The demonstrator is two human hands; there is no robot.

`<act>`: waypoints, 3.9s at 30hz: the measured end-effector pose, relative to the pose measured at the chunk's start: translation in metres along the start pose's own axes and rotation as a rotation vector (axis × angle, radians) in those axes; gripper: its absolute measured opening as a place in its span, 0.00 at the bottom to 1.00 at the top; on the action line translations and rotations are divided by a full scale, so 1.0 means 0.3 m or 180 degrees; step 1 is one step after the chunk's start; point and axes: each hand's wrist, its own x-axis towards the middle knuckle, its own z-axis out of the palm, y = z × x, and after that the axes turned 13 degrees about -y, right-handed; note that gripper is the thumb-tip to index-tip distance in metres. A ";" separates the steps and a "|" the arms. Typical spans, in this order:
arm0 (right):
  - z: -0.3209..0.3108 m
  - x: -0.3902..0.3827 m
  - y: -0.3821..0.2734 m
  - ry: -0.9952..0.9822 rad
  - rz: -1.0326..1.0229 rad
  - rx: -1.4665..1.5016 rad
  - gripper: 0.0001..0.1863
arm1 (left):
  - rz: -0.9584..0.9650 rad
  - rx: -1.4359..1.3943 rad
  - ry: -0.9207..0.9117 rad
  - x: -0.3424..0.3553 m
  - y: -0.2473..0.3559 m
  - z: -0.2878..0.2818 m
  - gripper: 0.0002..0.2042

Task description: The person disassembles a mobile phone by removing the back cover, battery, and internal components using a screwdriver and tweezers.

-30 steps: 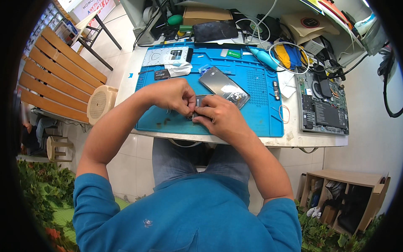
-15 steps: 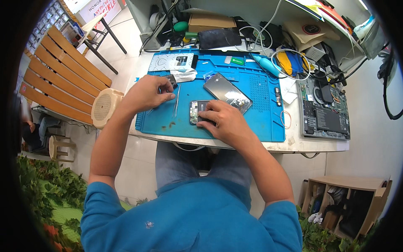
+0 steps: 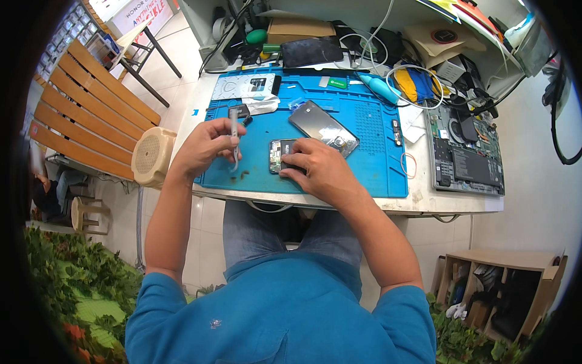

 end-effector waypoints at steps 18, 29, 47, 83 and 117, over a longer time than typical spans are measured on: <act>0.006 0.008 0.004 0.0003 0.0100 -0.0030 0.16 | 0.1115 -0.0188 0.0568 -0.128 -0.131 0.140 0.12; 0.004 0.005 0.006 0.0024 0.0062 0.0100 0.15 | 0.0835 -0.0494 0.0781 -0.092 -0.116 0.260 0.08; 0.018 0.002 0.015 0.0165 -0.0118 0.0053 0.14 | 0.0577 0.0788 0.1493 -0.006 -0.045 0.333 0.14; 0.024 -0.002 0.024 0.0198 -0.0179 0.0031 0.14 | 0.0759 0.1114 0.1900 -0.001 -0.066 0.413 0.12; -0.005 0.009 -0.004 -0.0020 -0.0099 -0.0047 0.12 | 0.2074 0.2780 0.2085 -0.005 -0.205 0.433 0.16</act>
